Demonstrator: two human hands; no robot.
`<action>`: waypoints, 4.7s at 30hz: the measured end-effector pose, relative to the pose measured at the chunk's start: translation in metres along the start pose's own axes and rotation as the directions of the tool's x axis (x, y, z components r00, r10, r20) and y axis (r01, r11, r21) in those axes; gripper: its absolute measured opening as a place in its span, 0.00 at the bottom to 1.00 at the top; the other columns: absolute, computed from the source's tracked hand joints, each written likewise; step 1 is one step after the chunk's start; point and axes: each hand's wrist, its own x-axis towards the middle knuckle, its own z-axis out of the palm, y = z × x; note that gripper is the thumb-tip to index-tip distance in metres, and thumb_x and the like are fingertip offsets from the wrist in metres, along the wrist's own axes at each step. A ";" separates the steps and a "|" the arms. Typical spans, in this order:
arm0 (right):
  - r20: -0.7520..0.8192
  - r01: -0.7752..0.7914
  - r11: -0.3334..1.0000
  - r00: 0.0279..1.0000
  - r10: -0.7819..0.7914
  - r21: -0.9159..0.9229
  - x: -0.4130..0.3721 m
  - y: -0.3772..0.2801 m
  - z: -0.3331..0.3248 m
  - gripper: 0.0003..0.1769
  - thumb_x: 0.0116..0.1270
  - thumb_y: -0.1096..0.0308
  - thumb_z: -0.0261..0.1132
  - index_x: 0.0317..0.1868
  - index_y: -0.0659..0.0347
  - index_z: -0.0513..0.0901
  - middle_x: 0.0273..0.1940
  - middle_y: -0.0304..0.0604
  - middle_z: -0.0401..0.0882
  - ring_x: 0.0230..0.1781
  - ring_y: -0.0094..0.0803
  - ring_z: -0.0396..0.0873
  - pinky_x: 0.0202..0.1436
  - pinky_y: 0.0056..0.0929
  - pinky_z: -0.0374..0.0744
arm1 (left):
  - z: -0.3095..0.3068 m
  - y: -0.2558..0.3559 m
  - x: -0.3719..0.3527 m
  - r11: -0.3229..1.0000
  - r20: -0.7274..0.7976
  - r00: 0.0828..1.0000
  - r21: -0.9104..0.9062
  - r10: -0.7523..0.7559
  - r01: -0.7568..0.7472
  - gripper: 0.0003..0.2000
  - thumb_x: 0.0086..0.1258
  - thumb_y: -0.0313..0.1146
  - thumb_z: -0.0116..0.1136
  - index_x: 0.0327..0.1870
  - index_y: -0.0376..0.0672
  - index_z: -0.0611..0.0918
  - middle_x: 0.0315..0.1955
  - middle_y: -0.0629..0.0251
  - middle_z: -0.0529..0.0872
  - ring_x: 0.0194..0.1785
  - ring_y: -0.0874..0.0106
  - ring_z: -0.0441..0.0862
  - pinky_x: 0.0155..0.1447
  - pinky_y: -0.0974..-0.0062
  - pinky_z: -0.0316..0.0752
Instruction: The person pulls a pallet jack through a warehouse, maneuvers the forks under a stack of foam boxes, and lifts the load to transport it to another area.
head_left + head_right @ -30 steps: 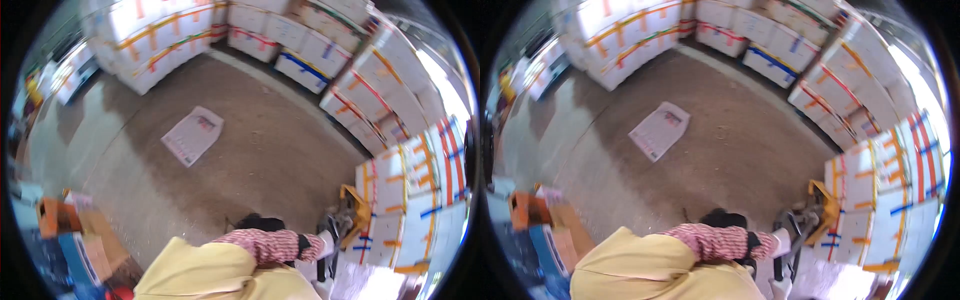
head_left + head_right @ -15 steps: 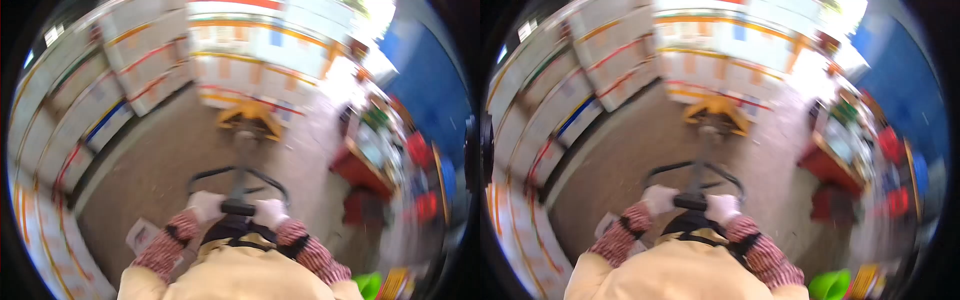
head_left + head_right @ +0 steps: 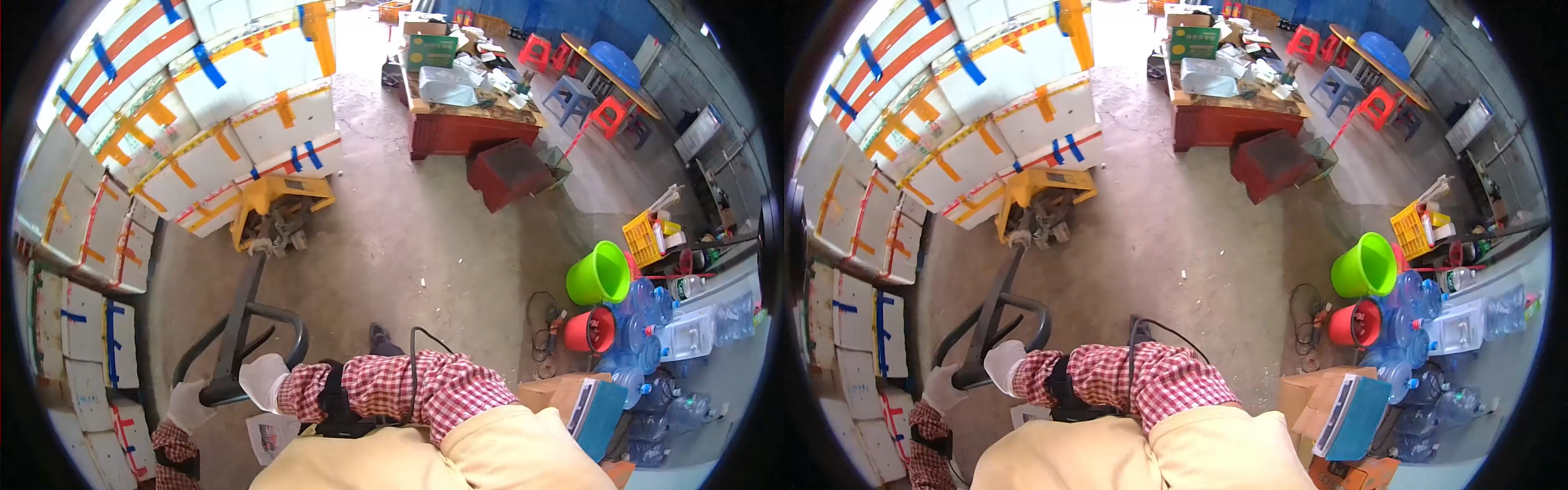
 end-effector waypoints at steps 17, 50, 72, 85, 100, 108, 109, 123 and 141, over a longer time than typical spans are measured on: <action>0.246 0.006 0.977 0.968 -0.060 0.213 0.020 -0.199 0.119 0.33 0.65 0.49 0.63 0.53 0.72 0.69 0.33 0.61 0.83 0.37 0.57 0.84 0.41 0.49 0.81 | 0.012 -0.152 -0.160 0.989 0.080 0.995 0.137 0.052 -0.063 0.08 0.47 0.37 0.66 0.29 0.50 0.82 0.26 0.64 0.83 0.36 0.59 0.82 0.44 0.60 0.73; 0.042 0.234 0.972 0.971 -0.234 0.004 -0.395 -0.007 -0.044 0.23 0.49 0.49 0.71 0.35 0.60 0.84 0.26 0.48 0.83 0.30 0.48 0.84 0.34 0.43 0.81 | 0.016 0.356 -0.235 0.987 0.205 0.966 0.036 -0.158 0.154 0.24 0.50 0.52 0.67 0.48 0.50 0.84 0.28 0.56 0.86 0.33 0.57 0.85 0.38 0.62 0.79; -0.853 0.384 0.892 0.522 0.005 0.240 0.053 0.063 -0.342 0.16 0.57 0.67 0.72 0.44 0.60 0.79 0.34 0.49 0.83 0.34 0.44 0.84 0.36 0.34 0.79 | -0.251 0.001 0.155 0.894 -0.891 0.116 -0.447 -0.440 -0.040 0.10 0.55 0.23 0.64 0.36 0.39 0.76 0.26 0.64 0.79 0.33 0.77 0.75 0.42 0.78 0.73; -0.895 -0.036 0.913 -0.220 0.389 0.406 0.083 -0.111 -0.227 0.19 0.54 0.79 0.63 0.48 0.76 0.79 0.44 0.51 0.84 0.42 0.32 0.83 0.48 0.26 0.80 | -0.287 -0.108 0.318 0.456 -0.920 0.389 -0.330 0.040 -0.827 0.12 0.57 0.23 0.66 0.41 0.36 0.79 0.33 0.64 0.83 0.37 0.75 0.80 0.44 0.78 0.75; -0.699 -0.340 0.667 -0.599 0.390 0.663 0.125 -0.172 -0.183 0.20 0.53 0.88 0.59 0.48 0.74 0.81 0.41 0.46 0.84 0.43 0.29 0.82 0.53 0.26 0.77 | -0.279 -0.093 0.396 0.305 -0.975 0.123 -0.062 0.184 -0.950 0.24 0.47 0.18 0.63 0.51 0.41 0.80 0.43 0.55 0.85 0.41 0.60 0.85 0.45 0.72 0.80; -0.744 -0.338 0.716 -0.555 0.372 0.611 0.111 -0.152 -0.183 0.17 0.57 0.85 0.65 0.49 0.72 0.82 0.42 0.40 0.84 0.42 0.22 0.81 0.50 0.21 0.76 | -0.278 -0.085 0.411 0.228 -0.983 0.028 0.015 0.184 -0.973 0.22 0.49 0.21 0.66 0.50 0.42 0.81 0.40 0.57 0.85 0.41 0.60 0.85 0.44 0.71 0.80; -0.759 -0.350 0.721 -0.538 0.368 0.598 0.112 -0.151 -0.186 0.17 0.57 0.85 0.66 0.49 0.71 0.82 0.42 0.39 0.85 0.42 0.22 0.81 0.50 0.21 0.77 | -0.280 -0.085 0.406 0.225 -0.977 0.092 -0.048 0.192 -0.973 0.21 0.52 0.17 0.63 0.50 0.39 0.82 0.43 0.60 0.86 0.45 0.70 0.85 0.51 0.76 0.77; -0.866 -0.520 0.710 -0.422 0.269 0.474 0.123 -0.127 -0.216 0.13 0.60 0.75 0.69 0.47 0.65 0.84 0.32 0.35 0.84 0.33 0.16 0.76 0.40 0.19 0.75 | -0.288 -0.083 0.424 0.316 -0.988 0.069 -0.023 0.136 -0.948 0.17 0.53 0.23 0.64 0.47 0.40 0.82 0.42 0.59 0.86 0.46 0.63 0.84 0.53 0.71 0.78; -0.982 -0.457 0.874 -0.158 0.106 0.168 0.142 -0.079 -0.247 0.13 0.50 0.69 0.69 0.38 0.57 0.79 0.24 0.48 0.78 0.25 0.46 0.81 0.28 0.39 0.77 | -0.293 -0.132 0.445 0.364 -0.965 0.260 -0.251 -0.025 -0.897 0.17 0.63 0.17 0.57 0.55 0.33 0.78 0.49 0.57 0.82 0.50 0.66 0.80 0.58 0.70 0.75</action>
